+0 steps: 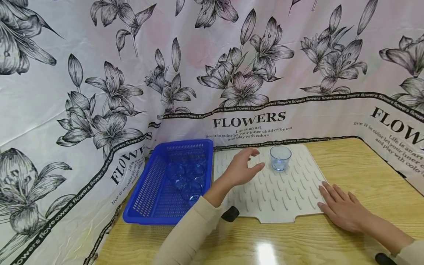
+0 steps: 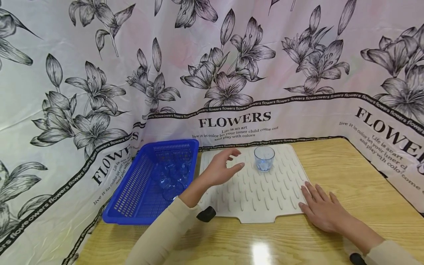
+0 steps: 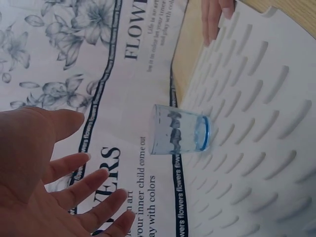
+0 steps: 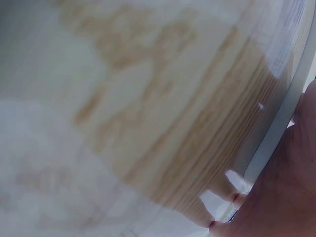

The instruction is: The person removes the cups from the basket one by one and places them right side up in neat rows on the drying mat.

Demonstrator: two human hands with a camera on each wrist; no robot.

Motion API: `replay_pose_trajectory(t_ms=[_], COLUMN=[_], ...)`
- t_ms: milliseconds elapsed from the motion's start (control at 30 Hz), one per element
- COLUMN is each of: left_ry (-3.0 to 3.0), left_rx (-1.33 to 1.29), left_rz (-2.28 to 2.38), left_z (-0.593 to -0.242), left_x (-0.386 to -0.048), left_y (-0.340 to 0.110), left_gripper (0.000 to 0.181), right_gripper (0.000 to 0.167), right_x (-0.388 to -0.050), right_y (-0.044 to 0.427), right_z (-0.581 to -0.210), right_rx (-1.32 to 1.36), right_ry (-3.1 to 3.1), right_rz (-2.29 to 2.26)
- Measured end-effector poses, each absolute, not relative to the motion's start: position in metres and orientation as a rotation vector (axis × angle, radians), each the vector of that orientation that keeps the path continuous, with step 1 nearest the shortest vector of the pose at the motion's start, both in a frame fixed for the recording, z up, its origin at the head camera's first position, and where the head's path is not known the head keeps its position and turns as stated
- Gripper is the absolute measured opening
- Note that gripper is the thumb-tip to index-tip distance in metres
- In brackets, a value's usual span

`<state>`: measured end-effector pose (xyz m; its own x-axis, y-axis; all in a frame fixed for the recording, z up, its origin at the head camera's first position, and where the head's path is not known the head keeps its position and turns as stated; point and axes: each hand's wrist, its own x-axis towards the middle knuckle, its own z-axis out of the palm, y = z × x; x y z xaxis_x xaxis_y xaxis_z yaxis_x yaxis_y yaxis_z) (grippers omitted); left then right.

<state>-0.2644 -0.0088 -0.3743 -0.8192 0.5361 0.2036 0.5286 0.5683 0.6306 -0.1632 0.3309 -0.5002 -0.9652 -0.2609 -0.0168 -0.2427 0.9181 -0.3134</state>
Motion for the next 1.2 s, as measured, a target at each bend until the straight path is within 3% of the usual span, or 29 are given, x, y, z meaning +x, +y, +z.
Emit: replay_pose_trajectory(t_ms=[1200], left_ry=[2.802], left_rx=[0.897], left_rz=[1.148], left_z=[-0.366], left_x=[-0.229], left_y=[-0.082], left_gripper=[0.045], right_gripper=[0.069], right_x=[-0.163], right_y=[0.331], right_z=[-0.5], right_rx=[-0.4], right_ry=[3.01], right_rz=[-0.477])
